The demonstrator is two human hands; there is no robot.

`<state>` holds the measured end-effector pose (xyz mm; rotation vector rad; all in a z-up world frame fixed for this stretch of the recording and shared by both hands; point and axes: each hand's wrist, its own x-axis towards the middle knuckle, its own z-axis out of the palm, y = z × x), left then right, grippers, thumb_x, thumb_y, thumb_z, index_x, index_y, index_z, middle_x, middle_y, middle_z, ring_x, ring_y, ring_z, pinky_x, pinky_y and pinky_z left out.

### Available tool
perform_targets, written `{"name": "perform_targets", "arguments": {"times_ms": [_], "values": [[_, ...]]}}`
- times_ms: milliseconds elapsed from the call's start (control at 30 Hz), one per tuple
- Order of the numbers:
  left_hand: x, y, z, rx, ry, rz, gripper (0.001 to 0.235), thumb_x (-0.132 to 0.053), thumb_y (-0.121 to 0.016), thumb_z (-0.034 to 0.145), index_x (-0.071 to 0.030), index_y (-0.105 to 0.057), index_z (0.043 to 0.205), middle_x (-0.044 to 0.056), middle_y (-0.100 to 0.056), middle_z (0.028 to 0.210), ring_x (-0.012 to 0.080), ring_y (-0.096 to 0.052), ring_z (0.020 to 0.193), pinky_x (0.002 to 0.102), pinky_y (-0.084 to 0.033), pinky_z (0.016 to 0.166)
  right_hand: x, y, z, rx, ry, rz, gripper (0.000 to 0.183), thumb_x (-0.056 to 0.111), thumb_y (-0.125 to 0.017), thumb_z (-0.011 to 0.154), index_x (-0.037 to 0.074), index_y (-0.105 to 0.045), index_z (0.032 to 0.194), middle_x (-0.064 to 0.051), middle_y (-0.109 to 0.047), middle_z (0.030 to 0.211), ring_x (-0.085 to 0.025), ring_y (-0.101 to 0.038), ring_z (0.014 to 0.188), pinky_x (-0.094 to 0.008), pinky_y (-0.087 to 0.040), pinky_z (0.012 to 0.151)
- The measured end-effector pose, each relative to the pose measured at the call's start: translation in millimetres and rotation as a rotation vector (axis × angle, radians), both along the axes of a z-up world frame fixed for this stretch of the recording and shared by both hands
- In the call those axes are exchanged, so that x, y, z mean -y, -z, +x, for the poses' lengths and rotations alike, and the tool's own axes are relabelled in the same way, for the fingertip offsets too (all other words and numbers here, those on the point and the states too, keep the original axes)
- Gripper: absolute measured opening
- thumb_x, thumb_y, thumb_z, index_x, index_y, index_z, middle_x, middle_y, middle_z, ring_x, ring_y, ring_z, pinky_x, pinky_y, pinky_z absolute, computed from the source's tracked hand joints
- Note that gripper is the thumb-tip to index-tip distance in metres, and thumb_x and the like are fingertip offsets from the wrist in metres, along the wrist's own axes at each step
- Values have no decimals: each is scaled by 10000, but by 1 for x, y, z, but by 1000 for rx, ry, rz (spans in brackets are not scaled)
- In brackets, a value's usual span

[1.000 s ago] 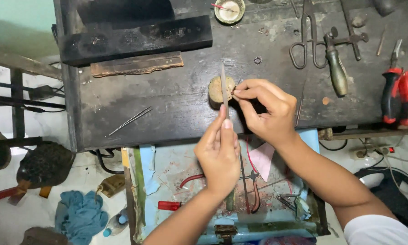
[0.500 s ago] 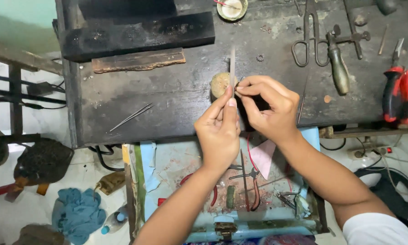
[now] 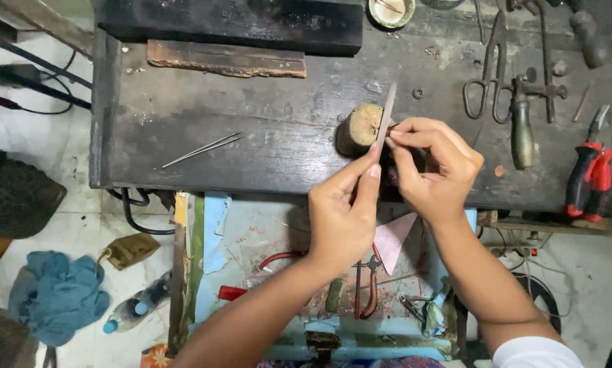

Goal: The person holds a small metal ring against a wooden peg and uses a metal file to smooth its surface. They repeatedly rotate the ring and adjust their grip to file different sections while keeping the ring stable on the peg.

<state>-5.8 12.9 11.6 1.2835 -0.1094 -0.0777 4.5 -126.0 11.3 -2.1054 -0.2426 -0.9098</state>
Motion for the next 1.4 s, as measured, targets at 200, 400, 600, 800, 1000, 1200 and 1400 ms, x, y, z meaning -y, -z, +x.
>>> {"name": "perform_targets", "arguments": {"times_ms": [200, 400, 600, 800, 1000, 1200, 1400], "values": [[3, 1, 17, 0, 39, -83, 279, 30, -582, 993, -32, -682, 1246, 193, -677, 1222, 218, -615, 1226, 391, -535, 1089, 2, 3, -2, -9, 6, 1, 136, -225, -798, 905, -95, -762, 899, -241, -747, 897, -359, -721, 787, -454, -587, 739], [-23, -15, -15, -48, -8, -60, 294, 58, -574, 980, 3, -666, 1254, 220, -667, 1248, 248, -598, 1230, 427, -527, 1069, 3, 8, 0, 12, -22, 24, 133, -246, -811, 899, -129, -748, 903, -276, -723, 888, -354, -710, 797, -442, -590, 763], [-14, -13, -4, -47, 40, -53, 271, 47, -583, 984, 6, -677, 1235, 219, -685, 1218, 227, -633, 1181, 398, -563, 1022, 2, 8, 0, 15, -19, 39, 128, -256, -805, 893, -140, -750, 899, -277, -719, 879, -359, -707, 789, -453, -590, 759], [-3, -1, 19, -26, 66, -52, 299, 5, -582, 1002, -71, -696, 1267, 150, -751, 1066, 66, -668, 952, 252, -611, 827, 1, 4, 0, 11, 1, 20, 125, -225, -808, 903, -110, -758, 897, -250, -735, 881, -365, -719, 787, -459, -590, 742], [-3, -2, -20, -18, -79, 8, 291, 44, -572, 996, 13, -663, 1271, 221, -700, 1210, 163, -621, 1102, 369, -599, 896, 0, 1, 0, 21, 0, 12, 133, -214, -797, 896, -85, -765, 894, -220, -747, 869, -349, -727, 770, -436, -587, 753], [13, 0, -21, -46, -125, 9, 293, 14, -576, 1009, -35, -680, 1279, 96, -664, 844, 85, -543, 759, 275, -501, 619, 2, 4, 0, 13, 11, 15, 137, -188, -800, 904, -56, -771, 887, -193, -766, 882, -357, -747, 790, -426, -590, 764], [27, 8, -10, -48, -164, -22, 297, 1, -577, 1016, -49, -685, 1288, 36, -633, 616, 46, -503, 536, 218, -430, 436, 0, 2, 0, 12, 28, 19, 144, -168, -795, 893, -25, -779, 876, -170, -776, 890, -352, -755, 780, -416, -593, 752]]}}
